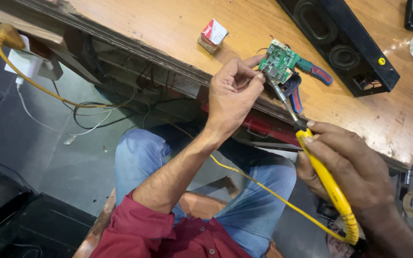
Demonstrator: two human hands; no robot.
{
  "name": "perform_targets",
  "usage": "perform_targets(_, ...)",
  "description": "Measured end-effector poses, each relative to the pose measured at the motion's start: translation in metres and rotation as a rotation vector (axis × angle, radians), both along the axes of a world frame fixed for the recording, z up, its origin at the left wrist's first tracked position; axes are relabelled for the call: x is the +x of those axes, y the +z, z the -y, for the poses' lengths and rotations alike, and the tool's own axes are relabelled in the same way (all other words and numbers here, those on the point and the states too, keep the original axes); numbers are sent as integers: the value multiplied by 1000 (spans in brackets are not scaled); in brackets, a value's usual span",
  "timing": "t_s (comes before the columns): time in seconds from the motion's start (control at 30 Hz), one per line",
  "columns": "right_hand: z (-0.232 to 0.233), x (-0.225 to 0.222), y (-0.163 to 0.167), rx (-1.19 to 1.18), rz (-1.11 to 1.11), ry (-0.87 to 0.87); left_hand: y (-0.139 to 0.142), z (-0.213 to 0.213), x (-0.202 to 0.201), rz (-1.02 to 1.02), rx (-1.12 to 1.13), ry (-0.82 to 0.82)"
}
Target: The person uses a soldering iron and solder wire to attach a red wire to a small green circuit board. They tin the wire, apply solder to the board, and inspect the joint.
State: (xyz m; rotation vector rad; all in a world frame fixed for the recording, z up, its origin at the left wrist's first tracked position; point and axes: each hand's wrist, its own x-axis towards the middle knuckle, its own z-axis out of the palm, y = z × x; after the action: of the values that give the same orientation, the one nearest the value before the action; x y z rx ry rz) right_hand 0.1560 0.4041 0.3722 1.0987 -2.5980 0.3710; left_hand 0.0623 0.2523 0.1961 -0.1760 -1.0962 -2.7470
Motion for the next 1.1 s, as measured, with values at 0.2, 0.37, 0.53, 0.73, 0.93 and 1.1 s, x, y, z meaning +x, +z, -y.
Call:
perform_targets(0.2, -5, 2, -5, -99, -17, -30, 1, 0, 0, -16, 20, -5)
perform_targets(0.37, -9, 6, -3, -103, 20, -66, 2, 2, 1, -24, 9, -8)
perform_targets(0.53, -5, 3, 0, -73, 21, -59, 3, 1, 1, -27, 2, -6)
perform_targets(0.73, 0, 2, 3, -67, 22, -57, 2, 0, 0, -8, -10, -10)
perform_targets(0.93, 2, 0, 1, -53, 12, -20, 1, 0, 0, -3, -7, -2)
perform_targets(1.1, 1, -1, -2, -59, 5, -5, 3, 2, 0, -13, -11, -8)
